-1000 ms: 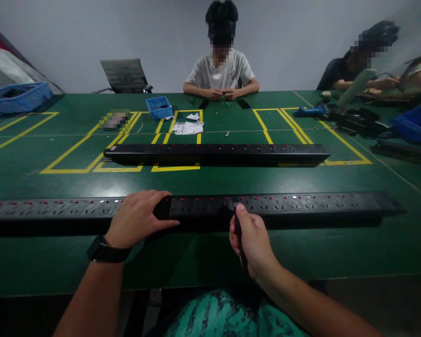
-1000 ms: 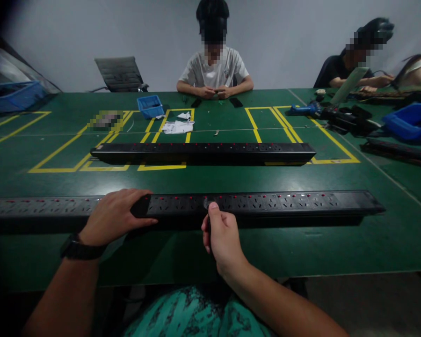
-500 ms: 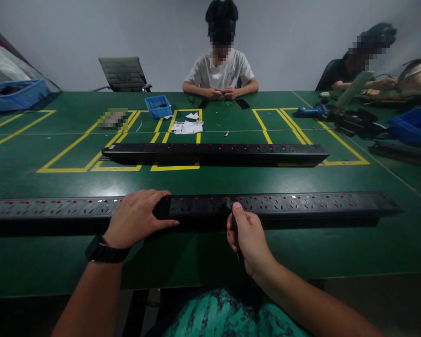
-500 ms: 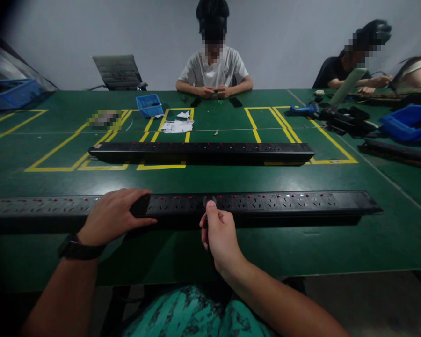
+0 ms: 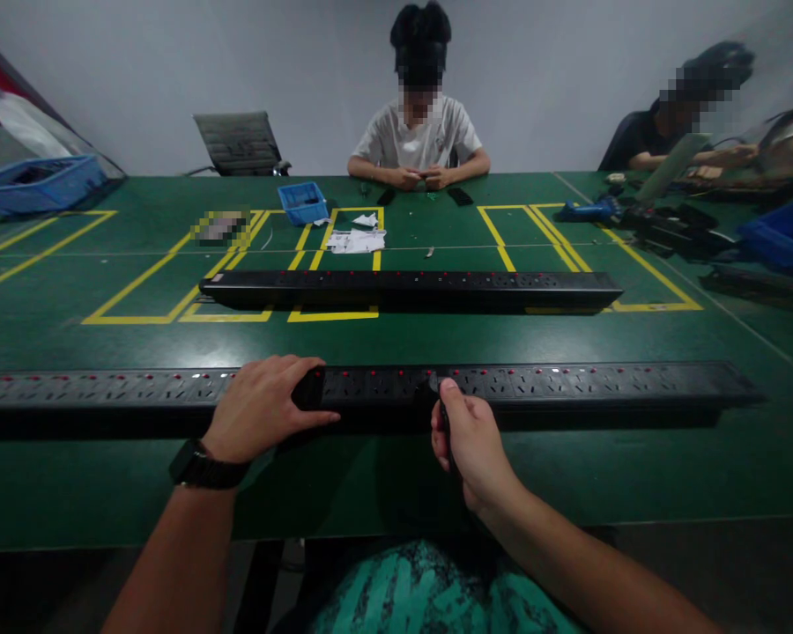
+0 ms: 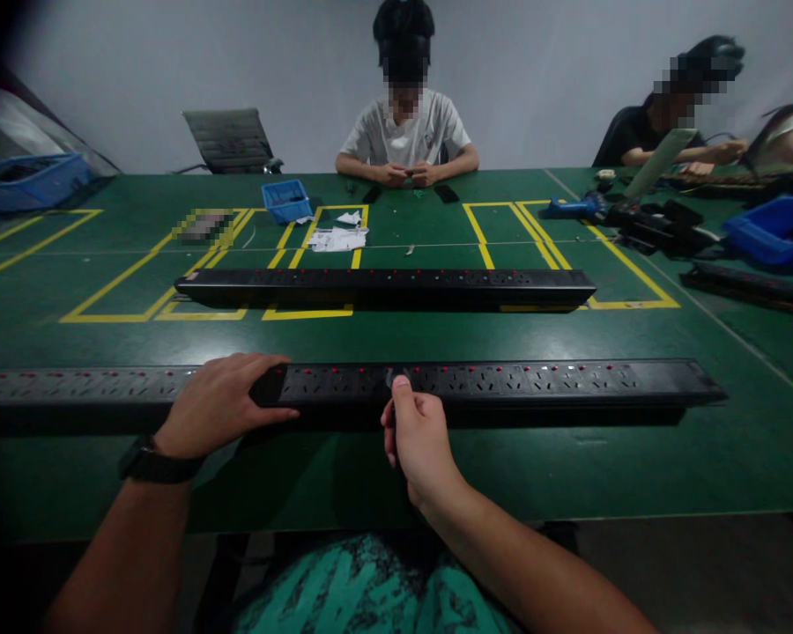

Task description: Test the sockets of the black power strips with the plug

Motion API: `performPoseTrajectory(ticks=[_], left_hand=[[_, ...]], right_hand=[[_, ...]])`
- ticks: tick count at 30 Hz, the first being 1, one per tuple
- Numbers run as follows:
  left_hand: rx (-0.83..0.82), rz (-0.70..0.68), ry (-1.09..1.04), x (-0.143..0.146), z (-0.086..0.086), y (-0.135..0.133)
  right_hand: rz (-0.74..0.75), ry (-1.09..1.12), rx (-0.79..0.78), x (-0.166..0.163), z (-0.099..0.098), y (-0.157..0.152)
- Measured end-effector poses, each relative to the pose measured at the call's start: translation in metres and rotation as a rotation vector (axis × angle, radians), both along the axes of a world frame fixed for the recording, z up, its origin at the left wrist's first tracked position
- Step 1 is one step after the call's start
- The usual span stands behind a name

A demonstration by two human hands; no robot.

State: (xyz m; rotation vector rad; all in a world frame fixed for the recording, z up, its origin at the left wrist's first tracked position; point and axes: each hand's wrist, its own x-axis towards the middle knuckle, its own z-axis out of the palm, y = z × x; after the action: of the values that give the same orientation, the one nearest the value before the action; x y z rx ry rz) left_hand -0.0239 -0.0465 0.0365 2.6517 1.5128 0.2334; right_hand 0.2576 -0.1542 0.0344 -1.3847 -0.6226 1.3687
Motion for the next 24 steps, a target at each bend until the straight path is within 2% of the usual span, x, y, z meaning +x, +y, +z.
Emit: performPoseTrajectory(ticks=[11, 18, 21, 24], left_hand=[[-0.003, 0.007, 0.048, -0.001, -0.002, 0.0], [0.006, 0.009, 0.059, 0.001, 0.001, -0.001], [0.005, 0.007, 0.073, 0.001, 0.001, -0.001], [0.014, 0.001, 0.075, 0.0, 0.0, 0.0]], right_hand=[[-0.006, -0.018, -0.011, -0.001, 0.0, -0.002], [-0.015, -0.032, 0.021, -0.003, -0.007, -0.002], [-0.004, -0.056, 0.122, -0.001, 0.003, -0.005], [0.008, -0.02, 0.28, 0.008, 0.027, -0.006]])
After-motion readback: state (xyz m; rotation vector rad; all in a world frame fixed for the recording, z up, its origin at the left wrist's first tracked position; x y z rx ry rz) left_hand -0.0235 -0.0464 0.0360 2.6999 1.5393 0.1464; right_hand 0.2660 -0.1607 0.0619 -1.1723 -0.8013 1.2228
